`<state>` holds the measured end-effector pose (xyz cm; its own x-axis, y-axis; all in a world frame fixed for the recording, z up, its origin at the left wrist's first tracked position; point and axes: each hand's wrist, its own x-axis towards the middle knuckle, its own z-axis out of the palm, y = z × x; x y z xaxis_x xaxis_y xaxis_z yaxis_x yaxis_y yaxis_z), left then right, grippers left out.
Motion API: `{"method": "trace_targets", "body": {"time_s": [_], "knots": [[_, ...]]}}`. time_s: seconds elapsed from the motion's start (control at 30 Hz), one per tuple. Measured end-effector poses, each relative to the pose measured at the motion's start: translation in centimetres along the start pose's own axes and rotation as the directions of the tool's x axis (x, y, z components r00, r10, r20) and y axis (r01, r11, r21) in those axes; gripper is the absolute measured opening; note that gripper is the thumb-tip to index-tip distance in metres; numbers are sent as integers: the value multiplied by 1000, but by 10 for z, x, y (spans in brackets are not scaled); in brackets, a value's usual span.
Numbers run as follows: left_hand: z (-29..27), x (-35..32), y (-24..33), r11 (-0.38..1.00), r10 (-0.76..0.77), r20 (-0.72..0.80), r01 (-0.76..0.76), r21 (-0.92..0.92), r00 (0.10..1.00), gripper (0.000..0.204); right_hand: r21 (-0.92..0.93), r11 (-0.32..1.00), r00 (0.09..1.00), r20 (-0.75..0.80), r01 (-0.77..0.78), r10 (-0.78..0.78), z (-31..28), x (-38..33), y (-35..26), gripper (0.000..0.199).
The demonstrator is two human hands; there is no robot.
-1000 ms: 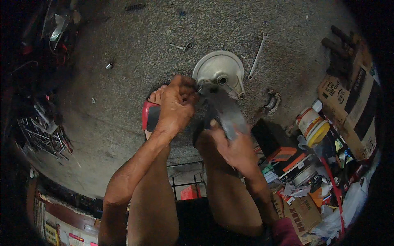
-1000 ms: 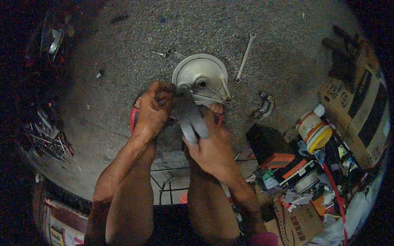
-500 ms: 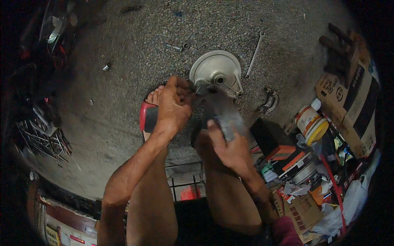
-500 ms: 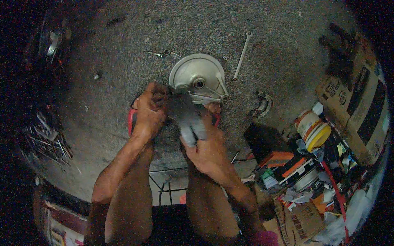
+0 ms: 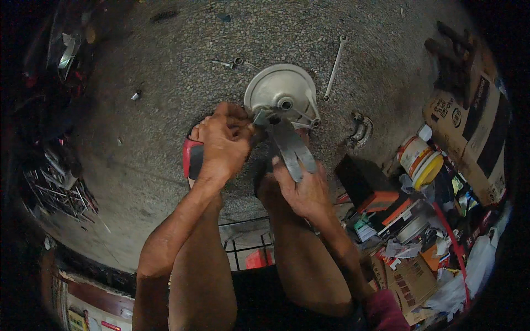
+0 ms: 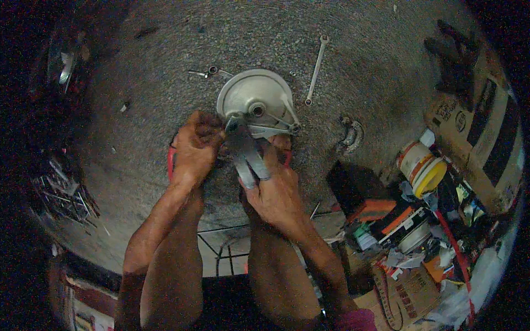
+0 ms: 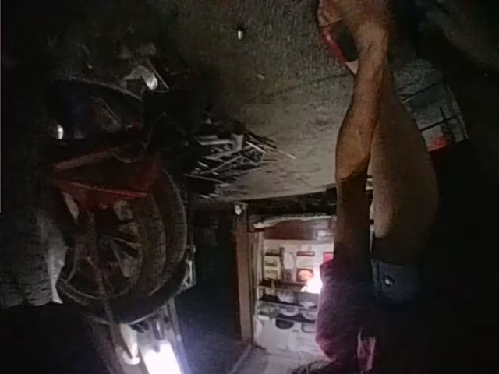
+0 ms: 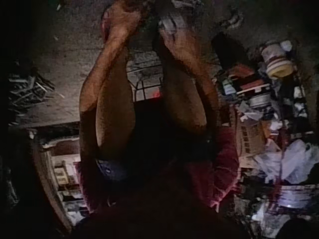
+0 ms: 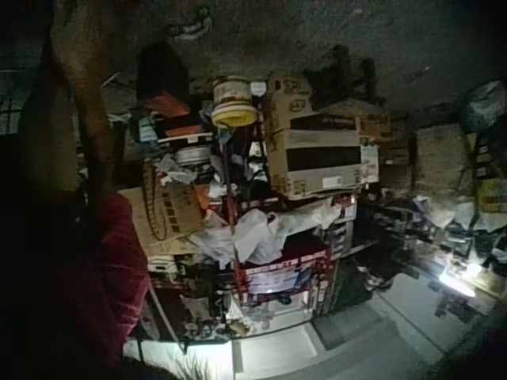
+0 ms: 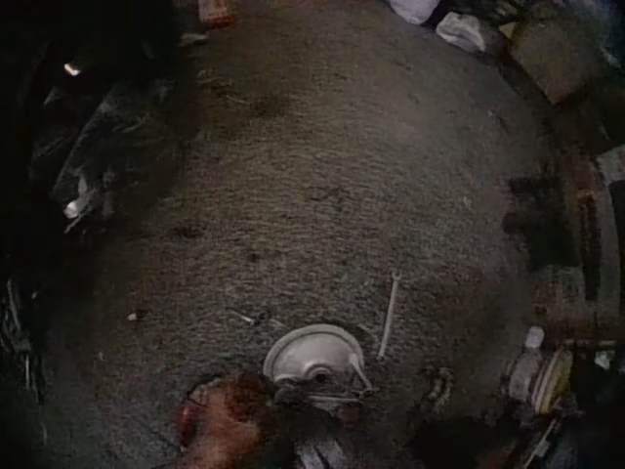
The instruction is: The person sits on the floor and assembles a mechanical component, likely a brake assembly, using a hammer and a wrench. They insert a metal bracket into the housing, tap it into place with a hammer, and then tighten a bolt with a wrench.
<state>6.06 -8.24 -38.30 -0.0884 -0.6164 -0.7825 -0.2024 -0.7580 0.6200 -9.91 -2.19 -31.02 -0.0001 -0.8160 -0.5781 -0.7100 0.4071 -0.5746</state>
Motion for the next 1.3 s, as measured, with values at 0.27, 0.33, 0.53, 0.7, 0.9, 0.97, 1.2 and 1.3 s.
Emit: {"method": "trace_targets", "body": {"time_s": [0.27,0.33,0.53,0.7,0.9,0.97,1.2,1.3], "knots": [[-1,0,8,992,92,-38,-88,89,995,20,50,992,982,155,-114,105,6,6,-7,37],[-6,-3,17,978,43,-16,-39,203,999,19,50,984,978,132,-169,161,6,9,-10,35],[0,2,-3,984,116,0,-115,-134,993,23,220,926,910,-217,-307,353,12,-32,31,51],[7,4,6,990,89,-18,-87,113,996,37,23,927,779,-535,-373,327,5,-19,73,46],[14,10,11,972,96,-35,-86,219,995,37,-21,893,804,-446,-449,394,11,-28,141,39],[15,10,14,973,89,-53,-76,219,995,36,-63,865,803,-412,-497,431,20,-29,156,43],[6,23,4,992,126,-22,-126,29,992,33,-27,875,818,-369,-483,440,25,-28,157,44],[-2,19,-3,996,68,-20,-69,-59,997,27,-81,843,806,-352,-532,475,25,-25,153,47]]}}
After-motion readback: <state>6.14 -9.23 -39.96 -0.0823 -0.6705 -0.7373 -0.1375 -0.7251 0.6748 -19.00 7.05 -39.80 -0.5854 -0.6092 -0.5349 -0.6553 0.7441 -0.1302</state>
